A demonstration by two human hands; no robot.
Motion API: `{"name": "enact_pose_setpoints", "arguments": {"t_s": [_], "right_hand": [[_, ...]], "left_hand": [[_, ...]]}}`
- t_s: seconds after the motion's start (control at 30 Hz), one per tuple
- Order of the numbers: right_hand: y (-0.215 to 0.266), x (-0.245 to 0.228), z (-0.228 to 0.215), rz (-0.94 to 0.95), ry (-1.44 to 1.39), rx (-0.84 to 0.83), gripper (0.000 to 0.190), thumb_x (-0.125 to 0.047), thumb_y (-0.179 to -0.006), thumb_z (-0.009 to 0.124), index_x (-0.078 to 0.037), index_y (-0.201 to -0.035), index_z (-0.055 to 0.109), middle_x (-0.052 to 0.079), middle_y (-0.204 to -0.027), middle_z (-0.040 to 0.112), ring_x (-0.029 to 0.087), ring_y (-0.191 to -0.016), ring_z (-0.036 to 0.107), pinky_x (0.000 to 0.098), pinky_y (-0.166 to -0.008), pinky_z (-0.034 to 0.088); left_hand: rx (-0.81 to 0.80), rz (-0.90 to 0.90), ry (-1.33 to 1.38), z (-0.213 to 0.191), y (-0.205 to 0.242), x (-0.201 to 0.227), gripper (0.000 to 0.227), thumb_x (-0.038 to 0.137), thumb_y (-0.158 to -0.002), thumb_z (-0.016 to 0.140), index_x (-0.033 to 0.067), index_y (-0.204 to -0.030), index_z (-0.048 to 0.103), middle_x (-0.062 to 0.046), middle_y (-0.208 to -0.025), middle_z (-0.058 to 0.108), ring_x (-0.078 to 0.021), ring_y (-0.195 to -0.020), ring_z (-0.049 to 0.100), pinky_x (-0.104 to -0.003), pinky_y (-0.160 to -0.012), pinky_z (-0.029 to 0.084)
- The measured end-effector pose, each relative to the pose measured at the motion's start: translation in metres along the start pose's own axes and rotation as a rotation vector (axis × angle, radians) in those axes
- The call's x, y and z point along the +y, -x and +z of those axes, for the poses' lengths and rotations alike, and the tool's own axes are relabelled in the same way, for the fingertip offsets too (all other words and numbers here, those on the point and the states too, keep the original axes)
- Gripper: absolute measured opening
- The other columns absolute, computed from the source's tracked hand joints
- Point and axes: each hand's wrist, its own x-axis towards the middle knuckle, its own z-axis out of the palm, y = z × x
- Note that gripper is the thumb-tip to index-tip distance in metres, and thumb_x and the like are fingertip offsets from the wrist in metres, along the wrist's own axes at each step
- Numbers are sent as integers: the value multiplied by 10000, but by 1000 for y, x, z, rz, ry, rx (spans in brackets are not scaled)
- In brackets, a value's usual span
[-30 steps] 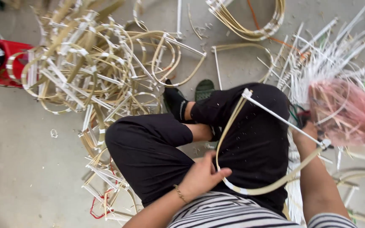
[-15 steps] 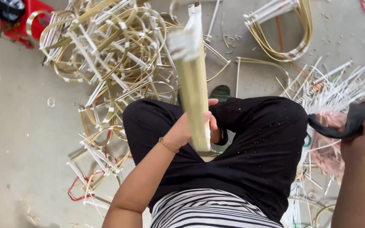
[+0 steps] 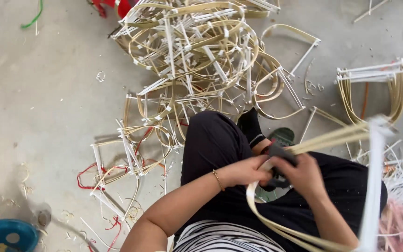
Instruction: Using snips and hands to assemble or trim light-colored bamboo or wood frame components.
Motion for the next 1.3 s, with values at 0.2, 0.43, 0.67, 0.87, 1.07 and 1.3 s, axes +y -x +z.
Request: {"name": "enact_pose_setpoints", "arguments": {"t_s": [0.2,0.43,0.67,0.87,1.07,1.3], "right_hand": [[-11,3,-6,110,-110,195,475,-196,-876,820,58,-1244,659,136,-1006,733,214,-936,684,353,-841,538],[-39,0,-80,232,-70,400,433,-232,-926,799,-30,-1290,679,143,-1040,741,217,-846,706,390,-739,551],[6,67,-28,478,-308,127,392,-319,-977,692,34,-1149,696,90,-937,714,177,-766,639,367,-673,520],[35,11,5,449,-936,-73,341,-224,-866,660,-65,-1167,654,9,-913,704,127,-765,659,299,-667,547],[18,43,-10,373,-824,249,232,-236,-1016,652,-7,-1043,673,12,-890,683,91,-742,586,272,-640,485],[24,14,-9,156,-302,287,304,-260,-1038,689,39,-989,673,36,-847,658,96,-754,586,286,-642,503]], "left_hand": [[39,-149,383,24,7,43,519,74,-927,504,111,-1435,408,-11,-676,547,-77,-361,421,-240,-318,314],[-41,-310,582,24,18,15,453,67,-933,525,133,-1380,485,33,-669,532,-35,-377,386,-222,-328,307],[484,19,320,7,-15,7,367,-13,-915,523,65,-1272,491,-53,-742,560,-100,-498,510,-278,-420,411],[634,434,-146,31,-11,67,320,55,-1013,621,43,-1229,384,-64,-866,599,-138,-684,624,-286,-604,532],[339,475,-197,43,9,71,439,60,-1015,561,27,-1397,348,-111,-1196,558,-180,-1028,667,-326,-844,602],[23,-184,499,32,21,81,537,227,-1036,542,-27,-1498,440,-108,-897,703,-114,-526,641,-259,-443,536]]}}
